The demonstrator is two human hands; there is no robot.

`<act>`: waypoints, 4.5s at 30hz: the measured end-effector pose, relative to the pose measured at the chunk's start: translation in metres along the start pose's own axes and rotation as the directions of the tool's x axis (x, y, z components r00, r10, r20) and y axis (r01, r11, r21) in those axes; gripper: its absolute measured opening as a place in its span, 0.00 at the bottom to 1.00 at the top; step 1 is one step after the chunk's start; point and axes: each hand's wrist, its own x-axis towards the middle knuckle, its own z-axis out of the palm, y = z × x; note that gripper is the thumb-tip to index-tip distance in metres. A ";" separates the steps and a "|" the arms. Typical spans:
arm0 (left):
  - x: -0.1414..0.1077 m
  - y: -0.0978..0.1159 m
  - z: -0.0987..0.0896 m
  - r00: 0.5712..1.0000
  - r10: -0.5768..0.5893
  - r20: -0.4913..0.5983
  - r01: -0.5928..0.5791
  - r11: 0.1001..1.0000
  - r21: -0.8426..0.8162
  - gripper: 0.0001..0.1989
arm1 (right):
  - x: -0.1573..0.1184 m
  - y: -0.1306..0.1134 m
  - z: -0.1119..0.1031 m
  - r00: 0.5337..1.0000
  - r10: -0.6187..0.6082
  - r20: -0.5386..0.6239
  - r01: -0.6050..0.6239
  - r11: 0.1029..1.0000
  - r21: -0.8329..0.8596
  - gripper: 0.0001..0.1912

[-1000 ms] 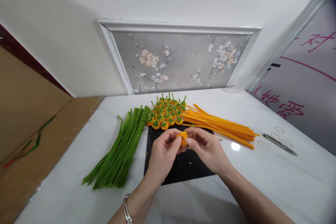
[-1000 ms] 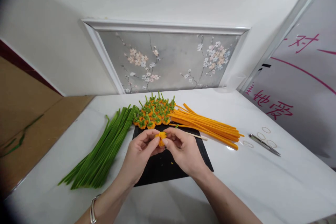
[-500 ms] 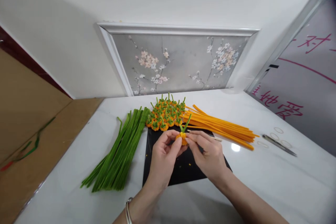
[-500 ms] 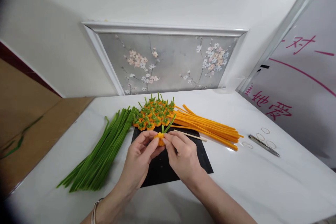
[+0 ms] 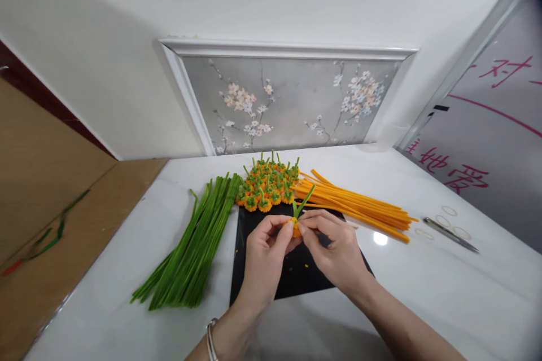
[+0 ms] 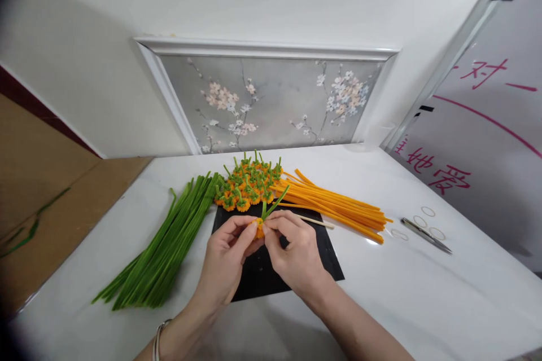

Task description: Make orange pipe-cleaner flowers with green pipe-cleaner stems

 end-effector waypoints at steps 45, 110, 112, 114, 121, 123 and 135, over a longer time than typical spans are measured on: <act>0.011 0.007 -0.005 0.957 -0.282 0.069 0.289 0.912 -0.290 0.07 | 0.008 0.020 -0.019 0.938 0.279 0.206 -0.329 0.904 0.273 0.12; 0.004 0.026 -0.010 0.930 0.004 0.368 -0.089 0.973 0.214 0.12 | 0.004 0.019 -0.017 0.780 0.403 0.478 -0.622 0.586 0.519 0.14; 0.004 0.027 -0.009 0.940 0.004 0.341 -0.082 0.973 0.214 0.09 | 0.002 0.018 -0.017 0.844 0.373 0.385 -0.527 0.709 0.468 0.15; 0.004 0.024 -0.009 0.955 0.032 0.295 -0.105 0.967 0.234 0.08 | -0.001 0.017 -0.018 0.924 0.285 0.256 -0.367 0.852 0.374 0.15; 0.001 0.013 -0.012 0.960 0.188 0.206 -0.256 0.890 0.378 0.10 | -0.007 0.003 -0.014 0.982 0.071 0.176 -0.076 0.997 0.018 0.10; -0.001 0.014 -0.011 0.952 0.194 0.235 -0.270 0.894 0.357 0.09 | -0.006 0.003 -0.012 0.991 0.013 0.135 -0.016 1.000 0.019 0.03; -0.001 0.018 -0.009 0.973 -0.104 0.204 0.096 0.994 0.048 0.09 | -0.002 0.012 -0.020 0.964 -0.210 0.161 0.218 0.975 -0.033 0.10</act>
